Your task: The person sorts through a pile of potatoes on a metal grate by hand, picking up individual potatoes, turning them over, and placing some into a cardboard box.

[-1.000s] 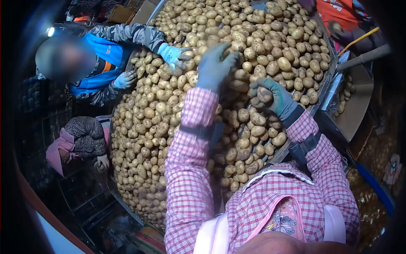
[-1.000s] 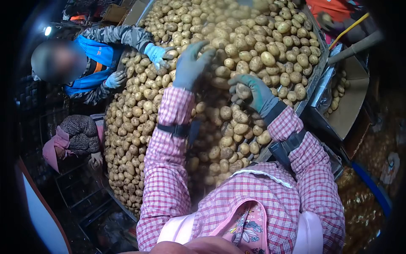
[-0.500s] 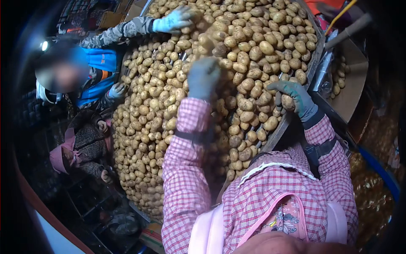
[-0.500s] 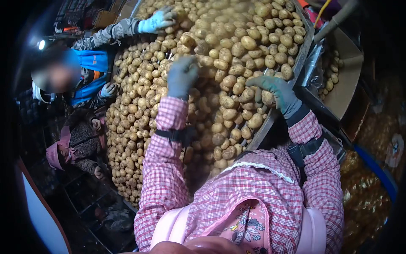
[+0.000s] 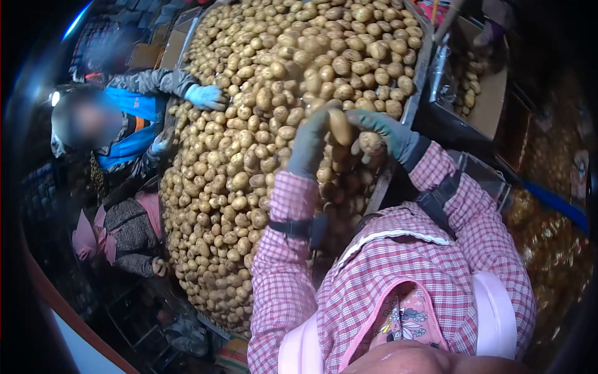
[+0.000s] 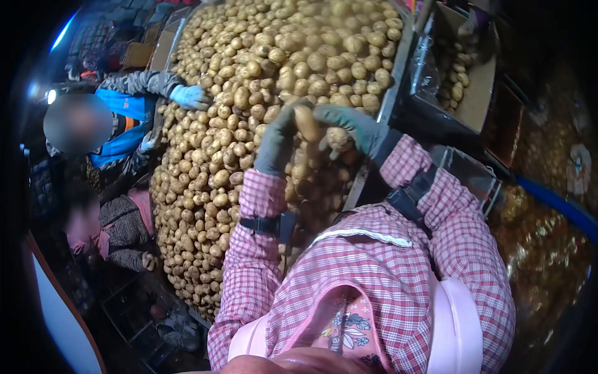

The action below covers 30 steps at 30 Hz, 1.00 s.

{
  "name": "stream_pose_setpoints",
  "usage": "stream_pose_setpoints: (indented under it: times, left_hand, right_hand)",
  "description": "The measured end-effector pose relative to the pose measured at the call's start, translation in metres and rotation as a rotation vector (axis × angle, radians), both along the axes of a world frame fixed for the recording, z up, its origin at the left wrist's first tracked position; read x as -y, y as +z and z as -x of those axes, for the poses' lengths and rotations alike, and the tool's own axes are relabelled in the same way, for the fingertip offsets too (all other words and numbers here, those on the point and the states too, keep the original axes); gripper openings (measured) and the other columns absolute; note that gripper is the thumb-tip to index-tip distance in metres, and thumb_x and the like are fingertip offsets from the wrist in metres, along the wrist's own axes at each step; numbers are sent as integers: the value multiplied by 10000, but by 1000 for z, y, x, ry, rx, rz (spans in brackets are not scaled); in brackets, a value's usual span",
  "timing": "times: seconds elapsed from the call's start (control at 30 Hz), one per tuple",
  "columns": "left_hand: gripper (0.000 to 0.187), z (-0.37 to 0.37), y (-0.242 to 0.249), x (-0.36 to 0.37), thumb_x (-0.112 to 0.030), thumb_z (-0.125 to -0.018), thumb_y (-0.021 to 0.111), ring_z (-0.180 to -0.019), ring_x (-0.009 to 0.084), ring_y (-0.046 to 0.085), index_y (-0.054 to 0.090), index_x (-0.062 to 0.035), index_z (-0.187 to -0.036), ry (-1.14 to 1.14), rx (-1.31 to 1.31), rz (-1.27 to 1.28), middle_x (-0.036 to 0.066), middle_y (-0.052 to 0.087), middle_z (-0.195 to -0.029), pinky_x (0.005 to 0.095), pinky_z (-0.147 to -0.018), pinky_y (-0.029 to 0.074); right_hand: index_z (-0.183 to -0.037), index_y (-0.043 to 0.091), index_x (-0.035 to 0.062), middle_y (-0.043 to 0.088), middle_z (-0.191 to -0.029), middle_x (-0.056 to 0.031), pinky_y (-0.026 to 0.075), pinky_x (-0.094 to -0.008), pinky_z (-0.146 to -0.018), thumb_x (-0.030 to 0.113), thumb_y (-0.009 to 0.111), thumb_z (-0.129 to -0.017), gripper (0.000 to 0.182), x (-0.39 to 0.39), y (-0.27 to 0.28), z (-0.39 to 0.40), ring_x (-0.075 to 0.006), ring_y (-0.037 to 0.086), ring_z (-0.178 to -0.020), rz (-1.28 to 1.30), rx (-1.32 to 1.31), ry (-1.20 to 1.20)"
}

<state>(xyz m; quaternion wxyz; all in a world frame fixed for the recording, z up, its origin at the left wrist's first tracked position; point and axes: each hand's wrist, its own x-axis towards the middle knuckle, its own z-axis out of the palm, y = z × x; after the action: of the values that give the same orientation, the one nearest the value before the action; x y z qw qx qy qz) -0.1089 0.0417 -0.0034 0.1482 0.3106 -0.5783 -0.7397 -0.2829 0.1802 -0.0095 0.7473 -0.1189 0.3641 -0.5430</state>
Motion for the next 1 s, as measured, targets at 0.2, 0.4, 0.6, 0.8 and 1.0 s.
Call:
stream_pose_setpoints:
  times: [0.2, 0.4, 0.6, 0.8, 1.0]
  left_hand:
    - [409, -16, 25, -45, -87, -1046, 441, -1326, 233, 553, 583, -27, -1425, 24, 25, 236, 128, 597, -1444, 346, -1127, 420]
    - [414, -112, 10, 1, -82, -1063, 390, -1302, 230, 572, 583, 25, -1413, 276, 233, 476, 132, 612, -1413, 355, -1108, 459]
    - [533, -227, -9, 47, -333, -1063, 550, -1335, 352, 512, 519, 40, -1442, 562, 793, 878, 245, 503, -1489, 428, -1109, 426]
    - [628, -225, 1, 23, -462, -1042, 532, -1352, 425, 495, 456, -67, -1525, 265, 1434, 1011, 259, 469, -1496, 481, -1105, 445]
    - [703, -244, -89, 91, -570, -949, 606, -1224, 458, 587, 572, -53, -1423, 396, 1246, 1050, 325, 602, -1318, 500, -1035, 475]
  right_hand:
    - [-1229, 650, 10, 737, -1010, -137, 620, -313, -544, 467, 606, -1018, 505, -32, 8, -9, -228, 729, -670, 53, 31, 44]
    - [-1306, 578, -38, 721, -994, -181, 591, -383, -449, 553, 531, -1027, 656, -93, 1, 25, -268, 728, -625, 30, 239, -202]
    - [-1324, 571, -11, 727, -940, -156, 593, -389, -453, 624, 537, -1000, 714, -181, -20, 62, -257, 719, -609, -117, -42, -453]
    - [-1153, 610, 30, 687, -815, -218, 520, -315, -388, 594, 625, -965, 594, -290, -27, 147, -227, 648, -488, -452, -411, -896]
    - [-1324, 629, 89, 687, -1203, -55, 544, -319, -741, 298, 662, -1002, 386, -363, -30, 294, -164, 670, -961, -377, -931, -1114]
